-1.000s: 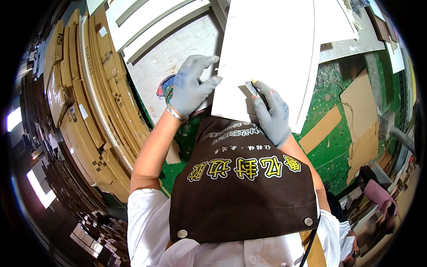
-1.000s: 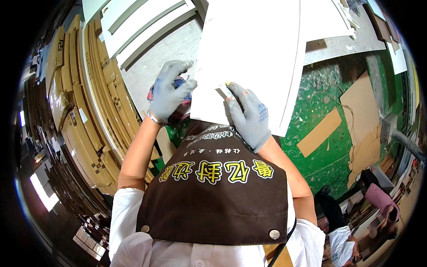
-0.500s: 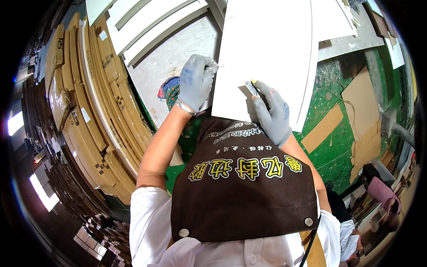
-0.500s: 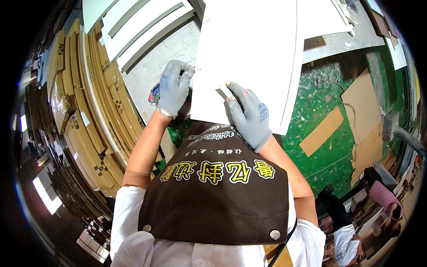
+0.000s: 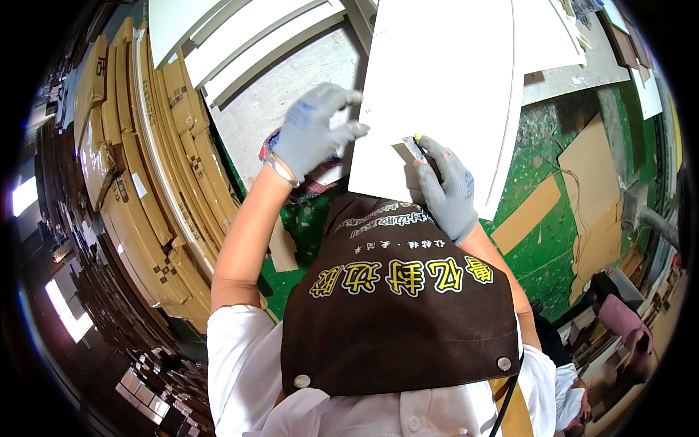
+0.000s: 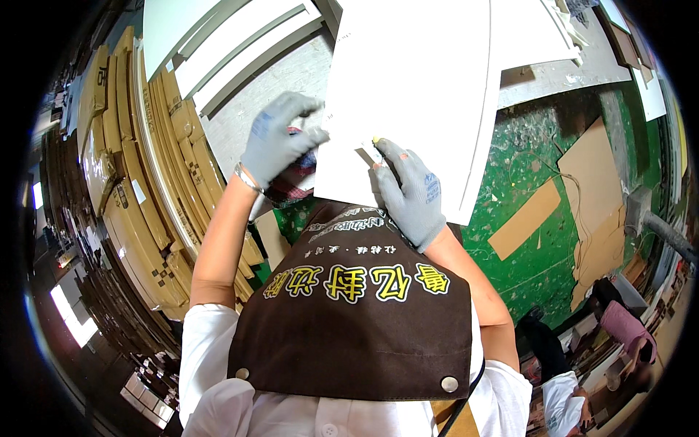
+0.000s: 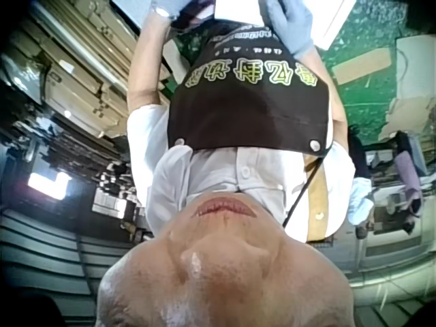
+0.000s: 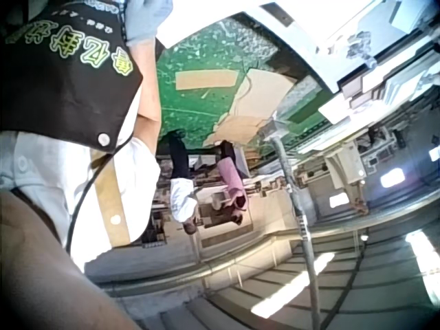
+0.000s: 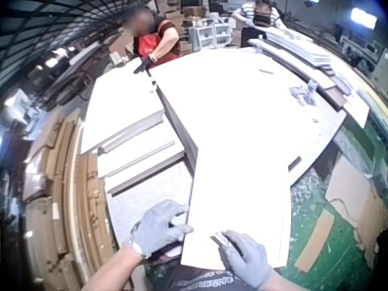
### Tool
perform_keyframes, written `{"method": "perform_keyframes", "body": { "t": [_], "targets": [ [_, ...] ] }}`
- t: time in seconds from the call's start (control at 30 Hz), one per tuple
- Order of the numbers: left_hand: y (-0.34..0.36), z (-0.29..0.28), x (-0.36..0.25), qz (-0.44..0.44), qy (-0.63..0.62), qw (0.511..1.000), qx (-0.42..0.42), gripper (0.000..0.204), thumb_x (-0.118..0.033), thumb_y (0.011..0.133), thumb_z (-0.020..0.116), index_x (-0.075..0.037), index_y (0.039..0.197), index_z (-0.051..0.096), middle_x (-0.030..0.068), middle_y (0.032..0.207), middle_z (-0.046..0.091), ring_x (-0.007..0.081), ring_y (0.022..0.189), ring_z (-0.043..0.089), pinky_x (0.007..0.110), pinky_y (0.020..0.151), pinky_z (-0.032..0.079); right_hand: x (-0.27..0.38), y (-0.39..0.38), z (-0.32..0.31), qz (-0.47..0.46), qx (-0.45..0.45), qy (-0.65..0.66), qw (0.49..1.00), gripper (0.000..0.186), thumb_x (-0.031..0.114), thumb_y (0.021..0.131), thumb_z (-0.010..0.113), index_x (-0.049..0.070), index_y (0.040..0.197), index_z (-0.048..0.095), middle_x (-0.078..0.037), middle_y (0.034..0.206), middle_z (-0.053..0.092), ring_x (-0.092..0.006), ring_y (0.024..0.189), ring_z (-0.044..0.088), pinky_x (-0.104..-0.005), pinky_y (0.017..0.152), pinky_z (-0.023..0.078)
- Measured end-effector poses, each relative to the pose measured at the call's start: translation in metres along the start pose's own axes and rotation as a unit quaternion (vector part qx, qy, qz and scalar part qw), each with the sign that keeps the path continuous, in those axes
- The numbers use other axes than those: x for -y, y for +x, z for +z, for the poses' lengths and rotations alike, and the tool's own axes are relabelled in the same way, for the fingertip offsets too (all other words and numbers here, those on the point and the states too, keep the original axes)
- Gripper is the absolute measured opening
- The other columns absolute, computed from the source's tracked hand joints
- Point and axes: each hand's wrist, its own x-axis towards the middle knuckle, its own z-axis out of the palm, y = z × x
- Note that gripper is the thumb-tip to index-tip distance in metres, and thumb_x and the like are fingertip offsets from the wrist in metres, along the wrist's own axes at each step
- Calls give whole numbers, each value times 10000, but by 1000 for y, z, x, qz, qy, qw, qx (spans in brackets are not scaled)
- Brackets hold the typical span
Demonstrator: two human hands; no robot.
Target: The person uses a utility knife to trim excess edge banding from a white wooden panel. They carefully scrape along the edges to remove the material and then peel off the loose strips by hand. The person flips the panel over to continue trimming the other side.
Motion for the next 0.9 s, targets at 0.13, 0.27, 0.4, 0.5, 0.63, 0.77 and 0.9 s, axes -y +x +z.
{"method": "perform_keyframes", "body": {
  "t": [0.13,0.27,0.4,0.5,0.63,0.77,0.9],
  "targets": [
    [-20,13,-20,-186,-68,979,47,357,-233,897,682,9,1141,588,49,824,589,120,738,547,277,707,493,-1,1,1,-25,-12,-6,1000,330,150,945,563,9,1241,601,-184,1005,659,-319,844,658,-374,738,520],
    [-32,30,-2,-219,-157,963,-16,235,-155,977,557,14,1138,590,16,820,593,79,708,537,239,657,466,1,2,0,-22,4,10,1000,335,160,943,572,13,1243,596,-174,957,648,-311,807,646,-378,710,518],
    [-36,40,3,-290,-344,892,-48,220,-133,1021,495,16,1152,589,22,880,624,61,750,565,222,686,483,2,10,1,-85,35,-68,993,321,174,941,582,55,1239,591,-148,902,632,-310,775,632,-393,675,515],
    [-43,43,4,-261,-337,904,-35,241,-141,1032,487,21,1189,571,33,930,631,58,757,588,217,684,493,6,22,8,-82,45,-97,991,299,189,937,585,118,1227,592,-125,906,637,-304,741,640,-396,624,517],
    [-55,46,2,-317,-445,836,-59,269,-194,1014,555,10,1183,603,8,939,625,49,806,562,212,728,485,12,33,15,-99,30,-127,986,276,188,935,587,124,1202,606,-118,900,636,-292,715,646,-393,597,513],
    [-63,51,2,-322,-454,826,-82,261,-174,1001,549,12,1175,610,44,956,644,62,824,577,215,738,486,14,37,20,-96,32,-143,985,265,189,931,591,133,1189,618,-115,897,635,-300,706,647,-394,599,514],
    [-63,51,-10,-342,-443,823,-103,263,-172,991,544,10,1166,616,56,965,656,71,840,587,219,751,483,10,38,21,-98,41,-170,980,270,193,929,595,152,1195,624,-111,884,630,-305,712,648,-396,598,513]
  ]
}}
